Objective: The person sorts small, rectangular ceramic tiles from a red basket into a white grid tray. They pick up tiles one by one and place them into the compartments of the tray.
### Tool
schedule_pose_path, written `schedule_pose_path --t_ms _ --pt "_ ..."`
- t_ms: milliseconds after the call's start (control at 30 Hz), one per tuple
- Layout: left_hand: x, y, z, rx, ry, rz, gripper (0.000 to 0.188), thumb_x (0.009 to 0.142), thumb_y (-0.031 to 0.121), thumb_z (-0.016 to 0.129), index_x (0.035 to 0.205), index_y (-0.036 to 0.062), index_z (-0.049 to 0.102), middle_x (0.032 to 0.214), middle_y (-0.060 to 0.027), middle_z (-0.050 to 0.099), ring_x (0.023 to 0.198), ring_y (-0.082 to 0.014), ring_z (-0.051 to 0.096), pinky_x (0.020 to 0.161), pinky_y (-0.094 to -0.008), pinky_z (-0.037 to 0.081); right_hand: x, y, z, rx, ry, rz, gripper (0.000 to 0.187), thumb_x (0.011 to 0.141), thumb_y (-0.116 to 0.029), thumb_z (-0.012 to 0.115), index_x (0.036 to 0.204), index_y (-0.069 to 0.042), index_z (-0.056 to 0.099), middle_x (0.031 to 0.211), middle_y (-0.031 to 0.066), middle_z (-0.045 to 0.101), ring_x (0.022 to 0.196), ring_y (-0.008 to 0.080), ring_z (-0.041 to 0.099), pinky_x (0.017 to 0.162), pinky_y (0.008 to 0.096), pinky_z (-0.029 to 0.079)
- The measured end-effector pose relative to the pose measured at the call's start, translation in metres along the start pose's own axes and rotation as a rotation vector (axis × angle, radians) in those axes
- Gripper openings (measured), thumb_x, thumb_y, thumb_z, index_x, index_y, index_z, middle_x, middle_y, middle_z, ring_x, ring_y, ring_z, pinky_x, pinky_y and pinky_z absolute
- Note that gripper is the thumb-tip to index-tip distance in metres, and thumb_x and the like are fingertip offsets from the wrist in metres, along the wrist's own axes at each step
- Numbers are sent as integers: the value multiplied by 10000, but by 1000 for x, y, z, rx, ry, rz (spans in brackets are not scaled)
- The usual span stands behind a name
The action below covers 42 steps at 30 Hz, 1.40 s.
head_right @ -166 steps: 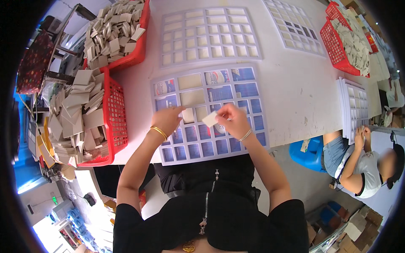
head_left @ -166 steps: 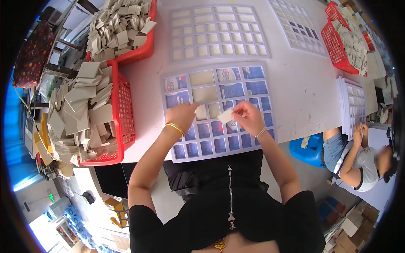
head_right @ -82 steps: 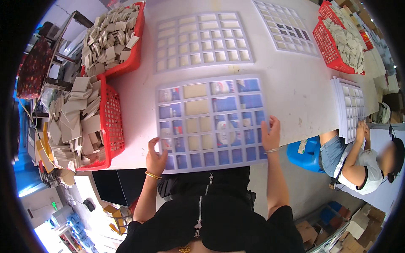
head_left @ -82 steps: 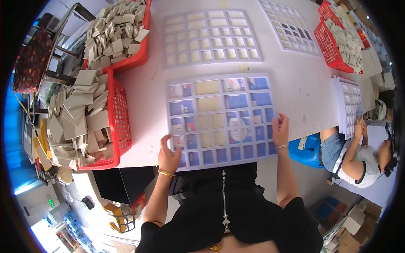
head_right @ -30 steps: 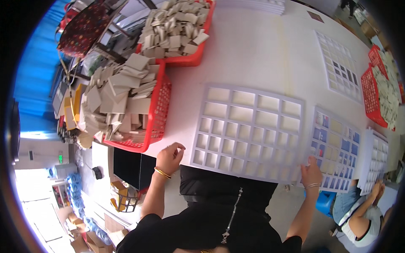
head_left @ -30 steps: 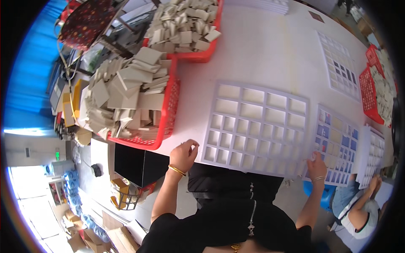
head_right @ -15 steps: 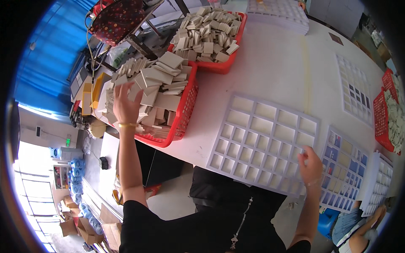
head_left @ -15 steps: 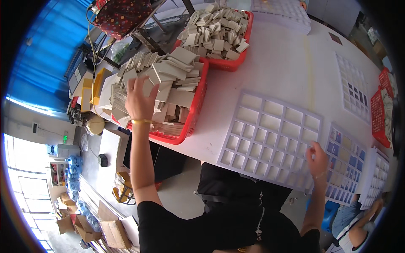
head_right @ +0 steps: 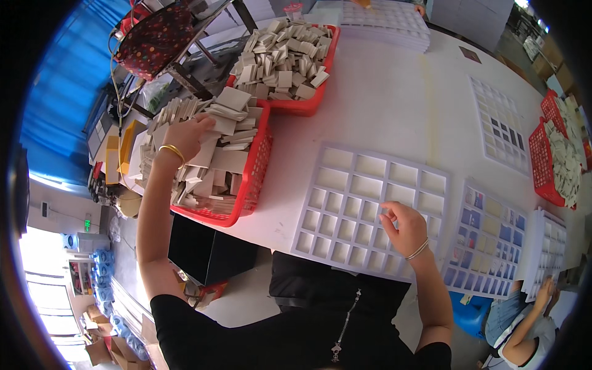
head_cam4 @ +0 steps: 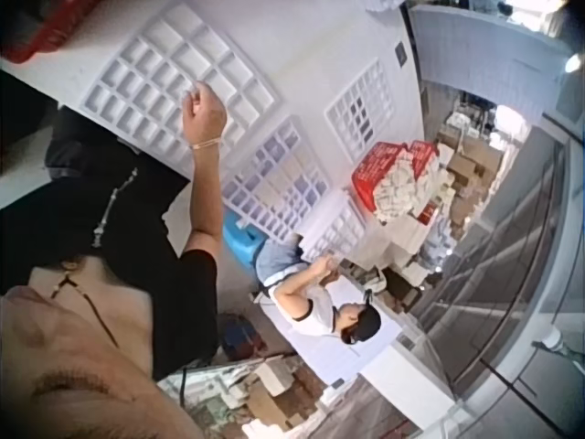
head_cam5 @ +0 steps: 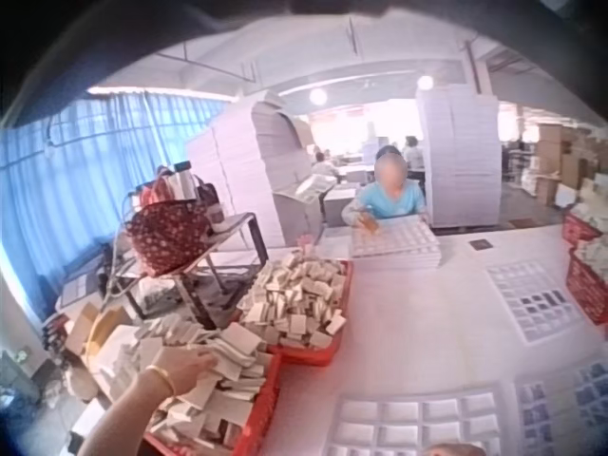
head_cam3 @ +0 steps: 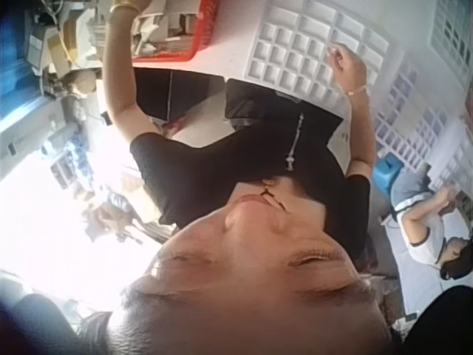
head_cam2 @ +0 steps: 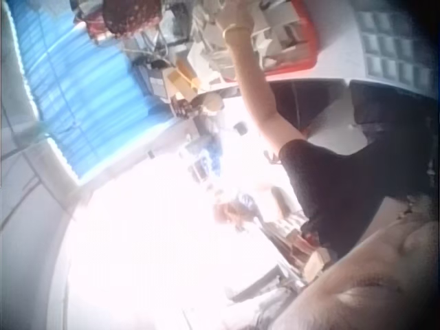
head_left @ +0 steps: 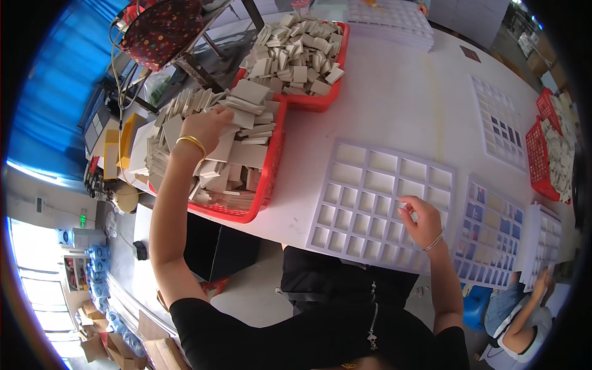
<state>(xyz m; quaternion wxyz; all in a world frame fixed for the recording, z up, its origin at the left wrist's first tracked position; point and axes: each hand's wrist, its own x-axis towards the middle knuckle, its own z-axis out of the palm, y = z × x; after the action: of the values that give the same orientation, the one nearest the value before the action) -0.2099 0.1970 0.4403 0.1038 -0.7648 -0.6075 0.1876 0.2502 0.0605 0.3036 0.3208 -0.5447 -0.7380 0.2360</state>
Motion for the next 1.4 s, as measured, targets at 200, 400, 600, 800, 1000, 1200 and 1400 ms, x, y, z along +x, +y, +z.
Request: schedule_pose_path --t_ms 200,400,600,800,1000,1200,1400 --pt "-7 -3 5 40 204 118 275 865 78 525 1112 199 537 1135 -31 583 899 -234 655 718 -370 529 -7 9 -2 75 16 21 187 805 -106 675 981 -61 631 718 72 630 638 202 622 589 299 483" --pt "-25 -23 7 136 404 85 187 837 96 547 991 184 606 988 -3 632 807 -217 651 632 -343 538 -9 7 -3 92 -54 46 191 827 -33 642 1017 -23 630 748 80 631 685 153 626 649 266 500" --pt "-70 18 -48 -143 780 85 275 754 42 600 995 168 644 933 -27 639 726 -224 625 589 -348 511 -15 23 14 156 -57 17 269 798 -103 687 1056 -68 624 776 69 640 645 177 612 614 295 496" --pt "-86 142 -12 -831 391 414 342 658 14 666 984 118 649 852 -51 630 600 -227 575 548 -324 464 5 -37 33 379 -74 -165 566 747 -107 742 1262 -90 510 1111 101 585 717 187 602 652 300 505" --pt "-69 243 57 -1380 59 462 255 748 -13 617 997 39 618 785 -66 587 603 -124 578 546 -265 458 -8 -18 41 458 -335 -84 450 790 -121 721 1186 -73 514 1057 134 617 834 267 639 737 332 510" --pt "-20 277 97 -1615 119 179 279 817 -31 558 1094 3 563 828 -80 578 625 -98 572 558 -225 461 -27 33 28 354 28 251 281 900 -149 582 1141 -36 493 934 152 611 782 246 625 718 339 501" --pt "49 291 73 -1534 217 200 264 857 -14 541 1120 -13 536 854 -72 587 621 -115 625 531 -223 478 -11 75 3 477 500 317 281 878 -79 577 1144 -37 499 952 79 597 841 154 582 714 270 475"
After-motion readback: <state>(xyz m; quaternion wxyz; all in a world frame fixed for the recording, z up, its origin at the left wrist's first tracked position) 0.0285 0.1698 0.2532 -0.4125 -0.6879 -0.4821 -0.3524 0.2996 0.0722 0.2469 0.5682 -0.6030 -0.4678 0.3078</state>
